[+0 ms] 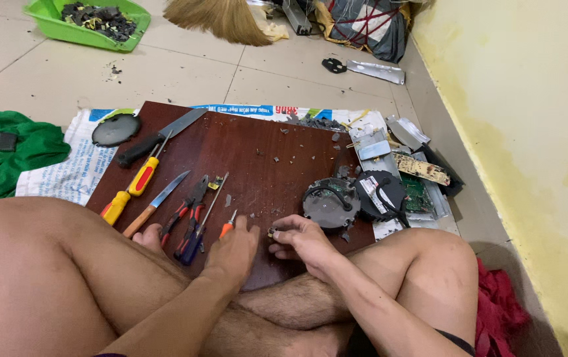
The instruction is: The person sits on the floor and uses a screwdriver and pliers to disassemble a small electronic component on a wooden board. They remove parts and separate wires from the component.
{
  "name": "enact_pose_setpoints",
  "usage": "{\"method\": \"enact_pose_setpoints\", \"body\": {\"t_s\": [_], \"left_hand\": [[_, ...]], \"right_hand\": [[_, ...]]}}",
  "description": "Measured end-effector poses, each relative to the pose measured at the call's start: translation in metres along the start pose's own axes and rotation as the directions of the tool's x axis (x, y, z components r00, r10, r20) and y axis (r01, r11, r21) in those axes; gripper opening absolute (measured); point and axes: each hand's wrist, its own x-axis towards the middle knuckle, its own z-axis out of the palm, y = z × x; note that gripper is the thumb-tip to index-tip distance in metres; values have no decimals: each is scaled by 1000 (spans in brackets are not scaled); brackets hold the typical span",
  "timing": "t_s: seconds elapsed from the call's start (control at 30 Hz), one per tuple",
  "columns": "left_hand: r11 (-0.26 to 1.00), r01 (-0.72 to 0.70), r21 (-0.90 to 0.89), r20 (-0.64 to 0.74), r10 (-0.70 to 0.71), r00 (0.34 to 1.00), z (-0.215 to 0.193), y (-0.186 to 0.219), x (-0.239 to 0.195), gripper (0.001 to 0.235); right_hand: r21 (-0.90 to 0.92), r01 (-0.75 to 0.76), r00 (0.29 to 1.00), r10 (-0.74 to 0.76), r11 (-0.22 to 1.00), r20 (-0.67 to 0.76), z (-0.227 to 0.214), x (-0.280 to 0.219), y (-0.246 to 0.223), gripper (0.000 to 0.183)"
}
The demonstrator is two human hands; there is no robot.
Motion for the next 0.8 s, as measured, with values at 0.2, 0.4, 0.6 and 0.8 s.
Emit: {"method": "enact_pose_setpoints", "body": {"t_s": [0.2, 0.4, 0.6, 0.8], "left_hand": [[995, 57, 81, -66, -52, 996, 44, -24, 26, 25], [987, 163, 8, -34, -163, 986, 52, -25, 29, 25], [973, 226, -44, 13, -225, 974, 63, -27, 37, 33], [961, 274, 25, -13, -274, 962, 47, -14, 24, 29]], "right_hand": [[-164, 7, 1000, -7, 986, -2, 6, -3, -1, 35], [-825, 115, 986, -163, 553, 27, 16, 0, -6, 23], [-876, 100, 993, -101, 471, 60, 32, -37, -39, 27], [-924, 128, 965, -262, 360, 31, 18, -7, -1, 24]]}}
